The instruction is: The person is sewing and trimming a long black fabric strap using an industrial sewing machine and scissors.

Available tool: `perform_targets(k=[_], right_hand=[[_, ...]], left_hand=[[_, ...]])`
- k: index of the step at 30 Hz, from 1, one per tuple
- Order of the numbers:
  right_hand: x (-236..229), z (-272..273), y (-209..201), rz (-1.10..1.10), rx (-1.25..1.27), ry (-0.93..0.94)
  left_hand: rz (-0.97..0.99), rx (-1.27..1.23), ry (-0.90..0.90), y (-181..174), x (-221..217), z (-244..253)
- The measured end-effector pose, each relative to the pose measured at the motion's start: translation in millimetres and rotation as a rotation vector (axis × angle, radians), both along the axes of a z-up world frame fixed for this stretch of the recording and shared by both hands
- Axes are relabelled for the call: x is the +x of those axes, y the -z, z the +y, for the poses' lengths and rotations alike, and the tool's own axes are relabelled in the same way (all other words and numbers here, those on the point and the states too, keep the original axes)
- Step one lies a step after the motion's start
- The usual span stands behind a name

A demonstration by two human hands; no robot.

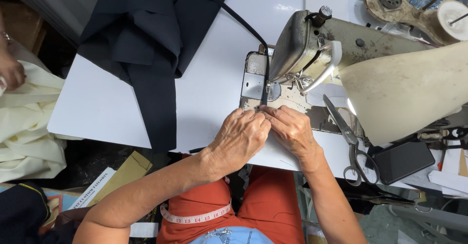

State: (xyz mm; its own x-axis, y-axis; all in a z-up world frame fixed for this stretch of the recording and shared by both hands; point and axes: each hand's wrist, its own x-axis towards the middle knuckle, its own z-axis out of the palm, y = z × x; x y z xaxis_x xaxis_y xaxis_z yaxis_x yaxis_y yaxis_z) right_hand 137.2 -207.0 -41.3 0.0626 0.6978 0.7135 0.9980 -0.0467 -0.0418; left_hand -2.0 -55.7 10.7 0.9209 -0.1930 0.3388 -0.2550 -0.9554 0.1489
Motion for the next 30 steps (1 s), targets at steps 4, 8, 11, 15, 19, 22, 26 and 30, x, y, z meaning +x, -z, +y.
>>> perform_targets(k=[4, 8, 11, 15, 19, 22, 26, 30], right_hand=[[-10, -9, 0, -0.001, -0.006, 0.013], [5, -42, 71, 0.004, -0.098, 0.048], [-39, -11, -16, 0.033, -0.066, 0.046], [-43, -13, -17, 0.048, -0.067, 0.063], [-44, -8, -22, 0.075, -0.055, 0.064], [-45, -5, -23, 0.081, -0.046, 0.052], [-45, -3, -23, 0.087, -0.03, 0.046], [-43, -5, -21, 0.074, -0.05, 0.034]], left_hand=[[0.059, -0.224, 0.106, -16, -5, 5], [0.081, -0.635, 0.243, -51, -2, 33], [0.0, -0.566, 0.131, -16, 29, 61], [-0.038, -0.484, 0.093, 23, 49, 73], [-0.064, -0.328, 0.138, 59, 64, 75], [-0.101, -0.252, 0.137, 79, 70, 74], [-0.136, -0.166, 0.121, 93, 71, 71], [-0.152, -0.159, 0.137, 83, 65, 70]])
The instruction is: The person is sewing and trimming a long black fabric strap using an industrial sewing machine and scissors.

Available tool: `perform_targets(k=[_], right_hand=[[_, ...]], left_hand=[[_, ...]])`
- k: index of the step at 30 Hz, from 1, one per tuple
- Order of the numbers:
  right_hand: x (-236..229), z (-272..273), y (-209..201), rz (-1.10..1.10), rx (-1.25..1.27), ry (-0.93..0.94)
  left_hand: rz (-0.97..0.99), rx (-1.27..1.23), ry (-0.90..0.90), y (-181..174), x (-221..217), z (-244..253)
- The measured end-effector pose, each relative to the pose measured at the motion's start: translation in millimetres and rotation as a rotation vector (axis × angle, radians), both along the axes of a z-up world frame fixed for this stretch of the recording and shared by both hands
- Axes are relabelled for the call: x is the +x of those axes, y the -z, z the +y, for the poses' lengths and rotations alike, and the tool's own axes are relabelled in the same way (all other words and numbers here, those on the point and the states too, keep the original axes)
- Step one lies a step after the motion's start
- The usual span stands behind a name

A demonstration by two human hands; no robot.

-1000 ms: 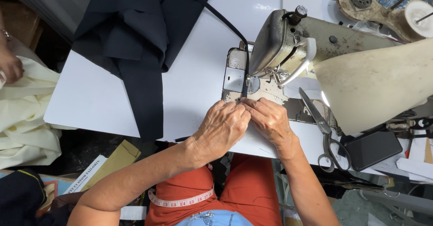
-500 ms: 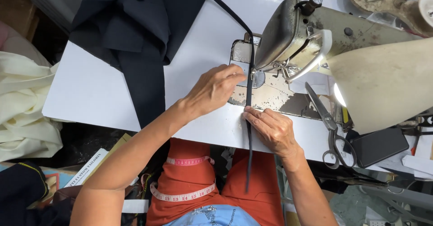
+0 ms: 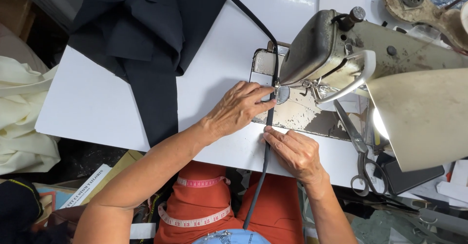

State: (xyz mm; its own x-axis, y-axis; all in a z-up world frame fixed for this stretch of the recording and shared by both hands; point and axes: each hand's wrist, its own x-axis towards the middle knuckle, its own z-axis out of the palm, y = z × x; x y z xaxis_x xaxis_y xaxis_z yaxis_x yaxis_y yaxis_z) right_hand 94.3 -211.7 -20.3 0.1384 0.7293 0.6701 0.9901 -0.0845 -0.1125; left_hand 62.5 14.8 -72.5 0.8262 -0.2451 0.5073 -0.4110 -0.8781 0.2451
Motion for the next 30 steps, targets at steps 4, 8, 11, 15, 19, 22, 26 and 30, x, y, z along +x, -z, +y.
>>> perform_targets(k=[4, 8, 11, 15, 19, 22, 26, 30], right_hand=[[1, -1, 4, 0.002, -0.01, 0.012], [1, -5, 13, 0.004, -0.004, 0.019], [3, -3, 11, 0.003, -0.035, 0.01], [3, -2, 12, 0.001, -0.04, -0.006], [8, 1, 4, -0.002, -0.065, -0.035], [15, 4, 4, 0.008, -0.077, -0.062], [19, 1, 17, -0.002, -0.057, -0.041], [18, 0, 20, -0.012, -0.075, -0.013]], left_hand=[[0.01, 0.022, 0.012, -4, -1, 0], [0.031, 0.032, 0.02, -3, -4, -1], [0.004, 0.035, 0.015, -4, -4, -2], [-0.015, 0.039, 0.024, -1, -3, -3], [-0.033, 0.07, 0.02, 1, -3, -5], [-0.045, 0.083, 0.022, 0, -5, -5], [-0.056, 0.083, 0.03, -2, -5, -6], [-0.049, 0.074, 0.033, 2, -4, -6]])
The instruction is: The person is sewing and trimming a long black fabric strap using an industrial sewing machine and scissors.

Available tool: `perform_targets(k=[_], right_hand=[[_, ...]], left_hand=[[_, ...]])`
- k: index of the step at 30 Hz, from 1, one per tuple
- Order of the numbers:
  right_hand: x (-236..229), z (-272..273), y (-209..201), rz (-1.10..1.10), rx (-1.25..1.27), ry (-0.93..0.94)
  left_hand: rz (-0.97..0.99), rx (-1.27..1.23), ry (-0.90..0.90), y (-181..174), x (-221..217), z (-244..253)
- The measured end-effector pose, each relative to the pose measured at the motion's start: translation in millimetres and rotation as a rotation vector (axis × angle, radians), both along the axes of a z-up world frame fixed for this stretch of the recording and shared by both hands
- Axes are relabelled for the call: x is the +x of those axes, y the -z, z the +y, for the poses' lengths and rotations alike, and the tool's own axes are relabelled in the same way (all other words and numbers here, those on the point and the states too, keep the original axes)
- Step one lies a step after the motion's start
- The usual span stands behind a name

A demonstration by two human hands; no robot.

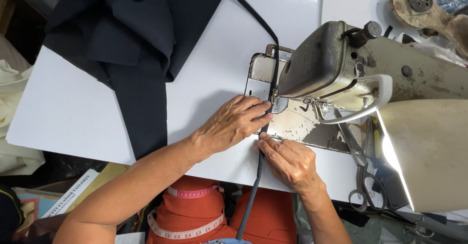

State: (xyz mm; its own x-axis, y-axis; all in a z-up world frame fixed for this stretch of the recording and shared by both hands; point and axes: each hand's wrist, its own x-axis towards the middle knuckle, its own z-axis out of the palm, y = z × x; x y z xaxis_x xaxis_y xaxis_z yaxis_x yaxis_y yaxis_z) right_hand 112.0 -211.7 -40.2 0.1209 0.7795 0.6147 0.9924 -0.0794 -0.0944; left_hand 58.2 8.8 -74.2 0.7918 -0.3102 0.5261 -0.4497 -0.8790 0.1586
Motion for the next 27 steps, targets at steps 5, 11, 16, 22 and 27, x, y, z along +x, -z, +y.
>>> perform_targets(k=[5, 11, 16, 22, 27], right_hand=[[3, 5, -4, -0.018, 0.026, 0.023], [7, 7, -3, -0.017, 0.009, 0.042], [8, 12, -3, -0.011, 0.033, 0.092], [7, 17, -6, 0.01, 0.026, 0.135], [7, 16, -4, 0.014, 0.02, 0.169]], left_hand=[[-0.033, -0.033, 0.008, -1, 0, 0], [-0.055, -0.06, 0.01, 2, 3, 0], [-0.054, -0.079, 0.011, -2, 2, 0], [-0.044, -0.089, 0.004, 0, 3, 1], [-0.004, -0.119, 0.005, -2, 2, 4]])
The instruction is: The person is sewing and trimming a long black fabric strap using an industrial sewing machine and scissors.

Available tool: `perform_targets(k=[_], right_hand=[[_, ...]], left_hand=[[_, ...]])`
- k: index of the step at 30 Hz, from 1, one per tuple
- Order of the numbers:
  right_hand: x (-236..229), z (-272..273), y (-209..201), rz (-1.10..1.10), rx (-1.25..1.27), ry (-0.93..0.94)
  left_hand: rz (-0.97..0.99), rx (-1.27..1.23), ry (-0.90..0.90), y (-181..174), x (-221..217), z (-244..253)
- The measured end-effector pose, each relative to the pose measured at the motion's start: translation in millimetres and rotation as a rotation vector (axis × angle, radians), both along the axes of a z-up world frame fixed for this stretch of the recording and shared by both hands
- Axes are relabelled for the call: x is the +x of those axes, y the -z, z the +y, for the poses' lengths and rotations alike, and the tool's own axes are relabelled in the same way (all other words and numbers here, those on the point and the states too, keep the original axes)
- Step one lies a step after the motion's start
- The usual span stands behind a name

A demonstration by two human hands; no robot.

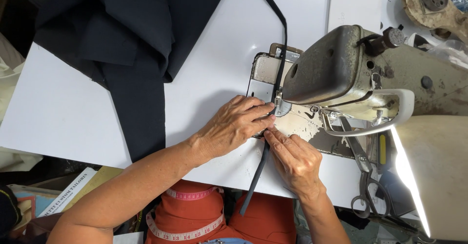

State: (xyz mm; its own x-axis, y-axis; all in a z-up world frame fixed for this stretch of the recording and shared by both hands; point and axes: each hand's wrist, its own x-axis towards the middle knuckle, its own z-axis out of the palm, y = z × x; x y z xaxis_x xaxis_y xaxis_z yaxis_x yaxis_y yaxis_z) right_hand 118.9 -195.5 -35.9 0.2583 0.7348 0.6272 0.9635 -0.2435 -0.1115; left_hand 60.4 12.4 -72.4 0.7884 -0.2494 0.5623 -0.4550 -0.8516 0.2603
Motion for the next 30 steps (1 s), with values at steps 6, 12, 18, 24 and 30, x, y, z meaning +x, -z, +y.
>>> perform_targets(k=[6, 12, 18, 24, 30], right_hand=[[3, 2, -1, -0.012, -0.025, 0.044], [3, 8, -9, -0.013, -0.038, 0.064], [7, 4, -3, -0.01, -0.077, 0.08], [6, -3, 5, -0.026, 0.011, 0.072], [2, -2, -4, 0.033, 0.231, -0.016]], left_hand=[[0.126, -0.106, -0.008, -2, 2, 3], [0.157, -0.141, -0.018, -6, 4, 4], [0.19, -0.154, -0.013, -7, 7, 6], [0.159, -0.141, 0.023, -10, 9, 4], [0.095, -0.164, 0.049, 0, 20, 1]])
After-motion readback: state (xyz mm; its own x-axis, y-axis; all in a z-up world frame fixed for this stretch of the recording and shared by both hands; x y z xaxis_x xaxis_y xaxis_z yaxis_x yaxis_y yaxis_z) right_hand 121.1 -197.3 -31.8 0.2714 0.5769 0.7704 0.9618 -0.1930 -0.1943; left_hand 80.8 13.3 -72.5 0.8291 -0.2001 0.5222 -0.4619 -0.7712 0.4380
